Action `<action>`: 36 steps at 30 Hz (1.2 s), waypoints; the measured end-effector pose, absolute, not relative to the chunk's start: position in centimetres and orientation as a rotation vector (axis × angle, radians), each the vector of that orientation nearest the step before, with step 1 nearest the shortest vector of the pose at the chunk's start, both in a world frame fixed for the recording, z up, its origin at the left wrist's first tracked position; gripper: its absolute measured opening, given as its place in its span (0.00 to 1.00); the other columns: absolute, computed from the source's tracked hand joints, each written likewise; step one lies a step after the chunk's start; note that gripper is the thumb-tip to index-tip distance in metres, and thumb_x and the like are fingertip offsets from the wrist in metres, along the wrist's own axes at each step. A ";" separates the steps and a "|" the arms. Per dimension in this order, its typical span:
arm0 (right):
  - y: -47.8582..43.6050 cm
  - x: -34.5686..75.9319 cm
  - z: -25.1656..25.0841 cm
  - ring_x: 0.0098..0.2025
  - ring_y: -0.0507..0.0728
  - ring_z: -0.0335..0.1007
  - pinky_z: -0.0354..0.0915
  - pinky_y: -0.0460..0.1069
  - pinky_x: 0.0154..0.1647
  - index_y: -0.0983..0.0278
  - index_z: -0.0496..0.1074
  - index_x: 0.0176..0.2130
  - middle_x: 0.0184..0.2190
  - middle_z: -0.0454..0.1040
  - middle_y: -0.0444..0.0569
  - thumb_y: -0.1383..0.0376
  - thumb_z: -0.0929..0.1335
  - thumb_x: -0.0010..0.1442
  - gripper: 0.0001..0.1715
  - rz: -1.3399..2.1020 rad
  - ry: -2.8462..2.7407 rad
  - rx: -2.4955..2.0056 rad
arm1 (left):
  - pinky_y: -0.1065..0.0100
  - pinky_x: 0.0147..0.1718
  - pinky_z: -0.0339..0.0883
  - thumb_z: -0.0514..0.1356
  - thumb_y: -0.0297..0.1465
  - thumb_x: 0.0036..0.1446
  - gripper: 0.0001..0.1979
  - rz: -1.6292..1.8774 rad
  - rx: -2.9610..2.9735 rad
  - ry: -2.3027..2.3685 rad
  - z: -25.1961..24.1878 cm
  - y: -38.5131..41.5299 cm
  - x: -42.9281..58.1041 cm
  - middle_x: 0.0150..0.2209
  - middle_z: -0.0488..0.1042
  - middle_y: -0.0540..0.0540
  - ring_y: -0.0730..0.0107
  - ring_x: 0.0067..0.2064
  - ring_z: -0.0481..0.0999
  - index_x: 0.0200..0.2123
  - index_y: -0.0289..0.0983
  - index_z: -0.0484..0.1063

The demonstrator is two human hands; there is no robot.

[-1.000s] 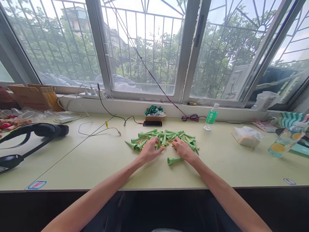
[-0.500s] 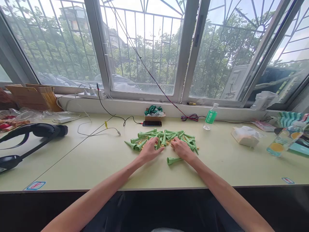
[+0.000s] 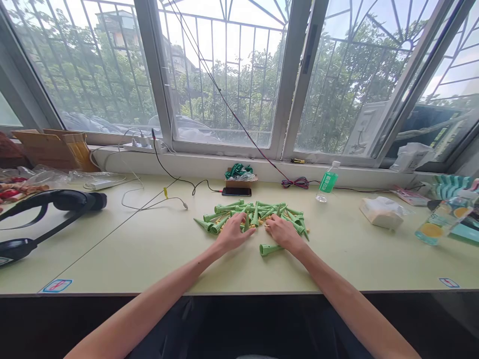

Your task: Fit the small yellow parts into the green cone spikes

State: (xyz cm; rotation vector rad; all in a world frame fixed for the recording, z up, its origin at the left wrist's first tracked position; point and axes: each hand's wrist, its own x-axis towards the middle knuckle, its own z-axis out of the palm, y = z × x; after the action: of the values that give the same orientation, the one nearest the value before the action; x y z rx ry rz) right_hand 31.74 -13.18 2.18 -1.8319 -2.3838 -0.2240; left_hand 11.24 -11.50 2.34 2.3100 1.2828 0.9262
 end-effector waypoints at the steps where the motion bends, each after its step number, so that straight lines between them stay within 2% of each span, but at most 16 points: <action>1: -13.3 31.8 2.2 0.37 0.53 0.70 0.56 0.46 0.31 0.64 0.71 0.39 0.41 0.69 0.51 0.65 0.58 0.69 0.14 -0.240 -2.382 -1.842 | 0.68 0.27 0.61 0.58 0.43 0.54 0.14 0.924 2.307 1.285 2.4 -11.5 11.2 0.36 0.69 0.47 0.67 0.32 0.70 0.35 0.38 0.65; 6: -13.6 31.8 2.6 0.36 0.53 0.70 0.54 0.47 0.27 0.65 0.71 0.39 0.43 0.68 0.52 0.70 0.57 0.68 0.15 -0.290 -2.400 -1.858 | 0.68 0.27 0.61 0.58 0.44 0.53 0.15 0.914 2.288 1.295 2.4 -11.5 11.2 0.36 0.70 0.47 0.66 0.31 0.70 0.36 0.38 0.66; 12: -14.0 31.7 3.1 0.40 0.55 0.71 0.57 0.46 0.29 0.64 0.71 0.43 0.47 0.66 0.54 0.74 0.58 0.64 0.15 -0.272 -2.416 -1.934 | 0.68 0.27 0.61 0.59 0.43 0.53 0.14 0.912 2.284 1.280 2.4 -11.5 11.2 0.36 0.70 0.47 0.67 0.31 0.70 0.35 0.38 0.66; 21: -14.0 32.0 2.9 0.37 0.54 0.71 0.56 0.46 0.28 0.64 0.71 0.42 0.46 0.67 0.53 0.76 0.58 0.63 0.16 -0.260 -2.419 -1.915 | 0.69 0.27 0.61 0.59 0.42 0.53 0.14 0.907 2.296 1.293 2.4 -11.6 11.2 0.36 0.70 0.47 0.67 0.31 0.71 0.35 0.38 0.63; 31: -13.2 32.7 2.4 0.37 0.54 0.71 0.57 0.46 0.31 0.64 0.70 0.45 0.46 0.68 0.53 0.75 0.58 0.63 0.16 -0.185 -2.366 -1.893 | 0.68 0.28 0.62 0.60 0.42 0.53 0.14 0.892 2.303 1.289 2.4 -11.5 11.2 0.37 0.70 0.47 0.69 0.30 0.69 0.35 0.38 0.64; 36: -12.7 32.8 2.2 0.41 0.55 0.70 0.59 0.47 0.35 0.64 0.68 0.51 0.48 0.68 0.53 0.78 0.57 0.61 0.22 -0.148 -2.273 -1.804 | 0.68 0.28 0.61 0.60 0.42 0.52 0.14 0.879 2.295 1.304 2.4 -11.5 11.4 0.37 0.69 0.47 0.69 0.30 0.68 0.34 0.38 0.63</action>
State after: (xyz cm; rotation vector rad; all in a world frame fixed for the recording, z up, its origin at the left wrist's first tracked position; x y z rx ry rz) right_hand 32.82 -12.74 2.22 -1.8041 -2.2733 -0.1482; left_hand 11.38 -11.50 2.37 2.2952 1.3040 0.8787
